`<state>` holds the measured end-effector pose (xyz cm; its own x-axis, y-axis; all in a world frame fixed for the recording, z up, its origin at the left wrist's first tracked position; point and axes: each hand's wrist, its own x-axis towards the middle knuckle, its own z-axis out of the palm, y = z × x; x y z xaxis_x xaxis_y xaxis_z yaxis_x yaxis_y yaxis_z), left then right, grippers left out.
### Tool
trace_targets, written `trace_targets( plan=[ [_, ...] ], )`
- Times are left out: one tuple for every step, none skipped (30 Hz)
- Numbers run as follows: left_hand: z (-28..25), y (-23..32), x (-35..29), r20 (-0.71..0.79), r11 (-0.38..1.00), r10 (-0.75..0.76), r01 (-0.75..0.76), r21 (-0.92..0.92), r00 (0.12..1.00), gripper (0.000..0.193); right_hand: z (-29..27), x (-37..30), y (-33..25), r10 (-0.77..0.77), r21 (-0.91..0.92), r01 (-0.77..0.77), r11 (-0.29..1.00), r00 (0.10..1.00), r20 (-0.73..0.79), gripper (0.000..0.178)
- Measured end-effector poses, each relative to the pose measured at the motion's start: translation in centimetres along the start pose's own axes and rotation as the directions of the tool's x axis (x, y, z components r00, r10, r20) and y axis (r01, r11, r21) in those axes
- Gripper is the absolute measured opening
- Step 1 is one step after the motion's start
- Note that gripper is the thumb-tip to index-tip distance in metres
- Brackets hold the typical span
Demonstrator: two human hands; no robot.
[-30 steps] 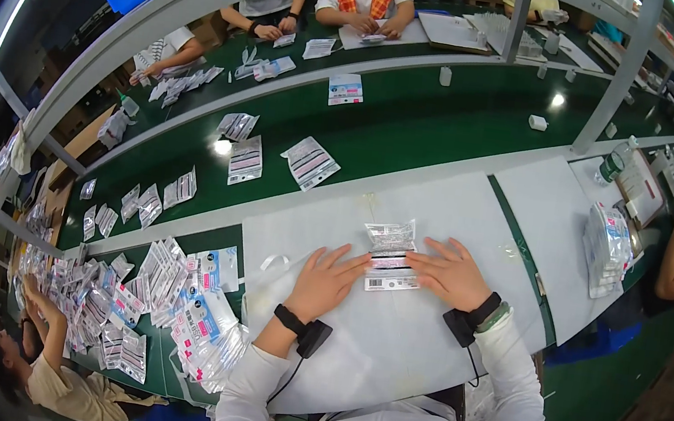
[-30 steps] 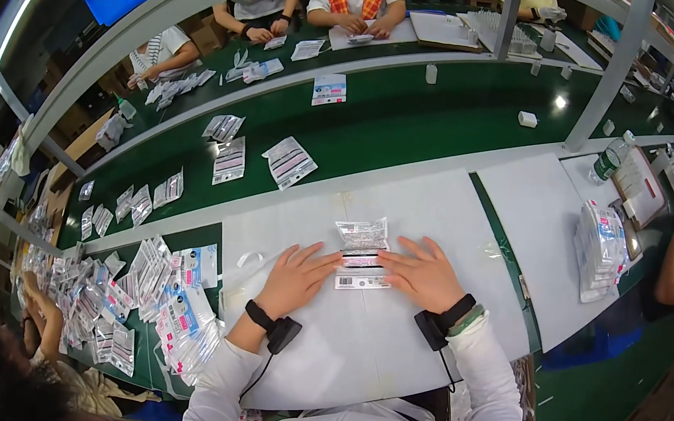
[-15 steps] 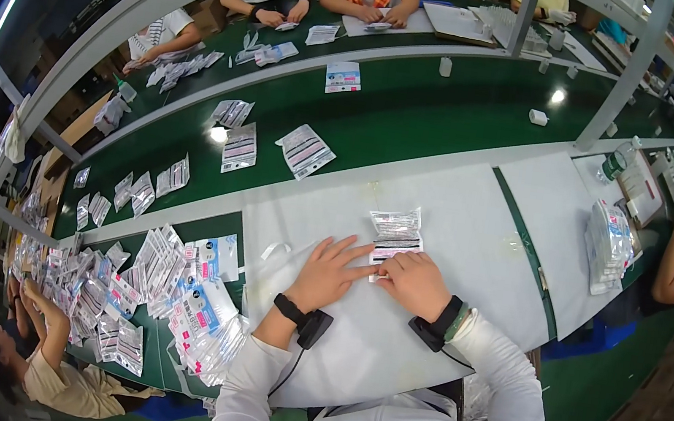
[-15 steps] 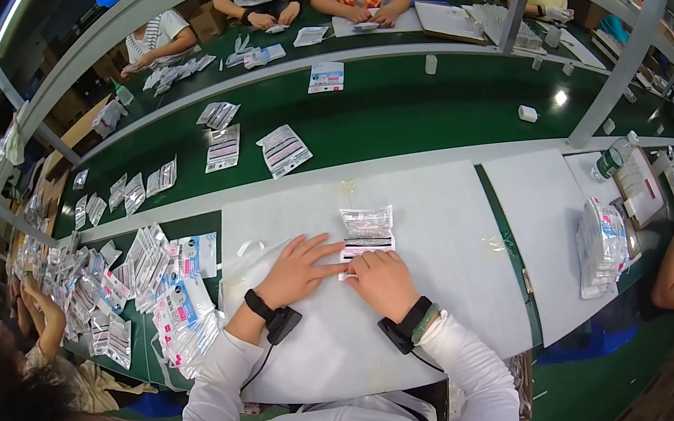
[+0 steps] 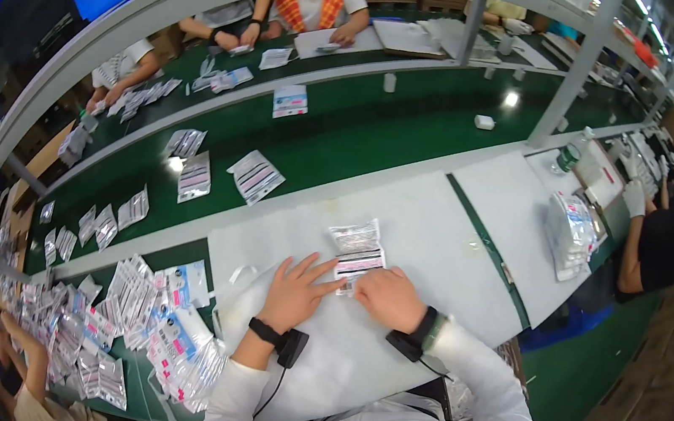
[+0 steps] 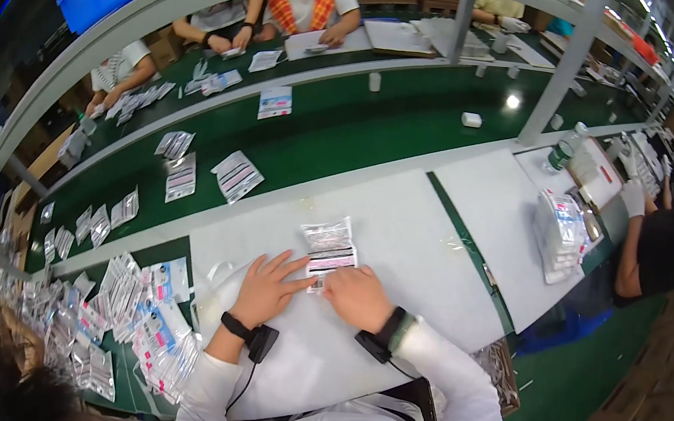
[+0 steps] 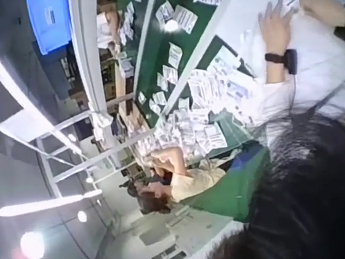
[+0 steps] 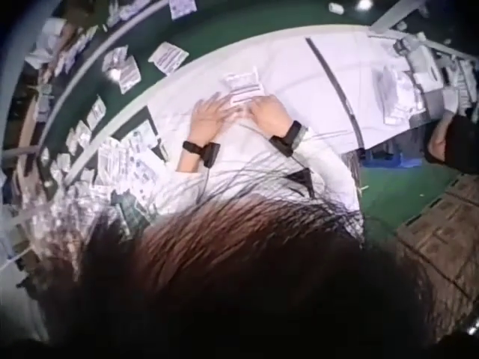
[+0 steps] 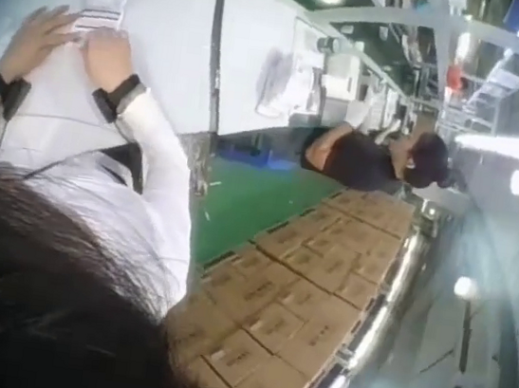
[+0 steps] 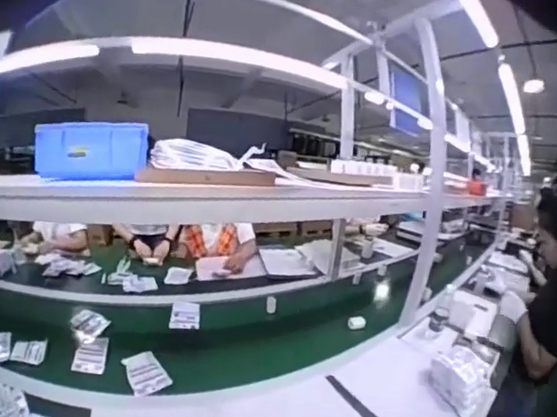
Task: The person picks up a charger and a plastic bag, places the charger inside the bag, and seals it by hand. They then set the packaged charger aside and repeat the process.
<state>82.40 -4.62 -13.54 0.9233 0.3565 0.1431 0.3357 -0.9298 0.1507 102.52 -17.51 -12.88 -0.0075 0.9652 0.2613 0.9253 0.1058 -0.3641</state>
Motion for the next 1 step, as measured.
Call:
trace_targets(
  plan=[
    [0.20,0.20,-0.25,0.039,0.999,-0.036,0.036,0.002,0.999,0.051,-1.14,-1.36,0.34,0.076,0.054,-0.078,0.995,0.996,0.040,0.018]
  ],
)
